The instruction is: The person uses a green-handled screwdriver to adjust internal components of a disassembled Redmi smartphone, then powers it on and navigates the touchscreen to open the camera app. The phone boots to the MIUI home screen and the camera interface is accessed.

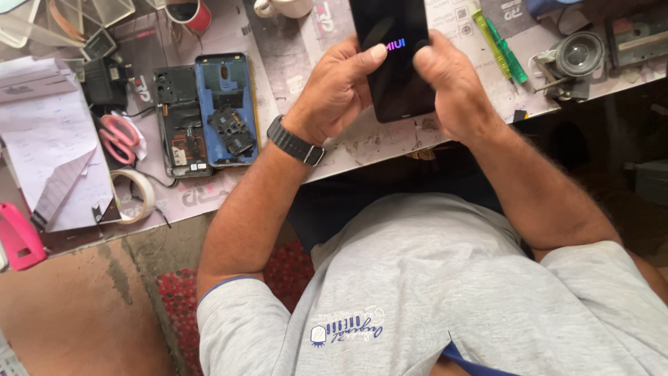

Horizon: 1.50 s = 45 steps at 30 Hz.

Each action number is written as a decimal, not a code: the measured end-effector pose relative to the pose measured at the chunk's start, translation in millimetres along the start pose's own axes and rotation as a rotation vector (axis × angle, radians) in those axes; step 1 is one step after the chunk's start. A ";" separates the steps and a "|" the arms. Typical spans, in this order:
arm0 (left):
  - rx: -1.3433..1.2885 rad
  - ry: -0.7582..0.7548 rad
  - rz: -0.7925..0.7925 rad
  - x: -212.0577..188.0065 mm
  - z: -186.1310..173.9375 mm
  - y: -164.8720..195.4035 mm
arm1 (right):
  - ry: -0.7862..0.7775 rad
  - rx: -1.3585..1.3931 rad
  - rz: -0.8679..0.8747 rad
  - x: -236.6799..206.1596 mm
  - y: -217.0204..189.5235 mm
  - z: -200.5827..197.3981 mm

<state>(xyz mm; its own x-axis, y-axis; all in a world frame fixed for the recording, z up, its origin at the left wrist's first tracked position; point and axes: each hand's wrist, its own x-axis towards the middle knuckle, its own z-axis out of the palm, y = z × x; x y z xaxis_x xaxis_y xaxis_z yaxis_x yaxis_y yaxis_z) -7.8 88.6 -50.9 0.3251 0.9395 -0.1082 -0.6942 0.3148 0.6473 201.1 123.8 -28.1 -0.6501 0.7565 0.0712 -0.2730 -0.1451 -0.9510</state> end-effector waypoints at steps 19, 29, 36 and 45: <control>-0.194 0.014 -0.035 10.4 -12.3 1.6 | -0.122 -0.751 0.015 12.1 -71.7 27.8; -0.164 0.056 0.048 8.9 2.3 5.8 | -0.027 -0.814 -0.144 12.5 -37.8 -8.0; -0.101 -0.005 0.015 11.4 -1.9 5.4 | 0.080 -0.723 -0.073 14.1 -11.9 -32.7; -0.009 0.077 0.099 13.0 -4.7 -2.6 | -0.006 -0.332 -0.083 21.9 -3.5 -31.3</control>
<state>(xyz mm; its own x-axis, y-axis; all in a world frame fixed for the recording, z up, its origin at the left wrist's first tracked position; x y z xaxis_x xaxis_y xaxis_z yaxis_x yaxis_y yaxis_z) -4.8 100.6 -57.6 0.2047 0.9735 -0.1017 -0.7263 0.2207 0.6510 210.1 160.8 -32.7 -0.6398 0.7532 0.1530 -0.0798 0.1329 -0.9879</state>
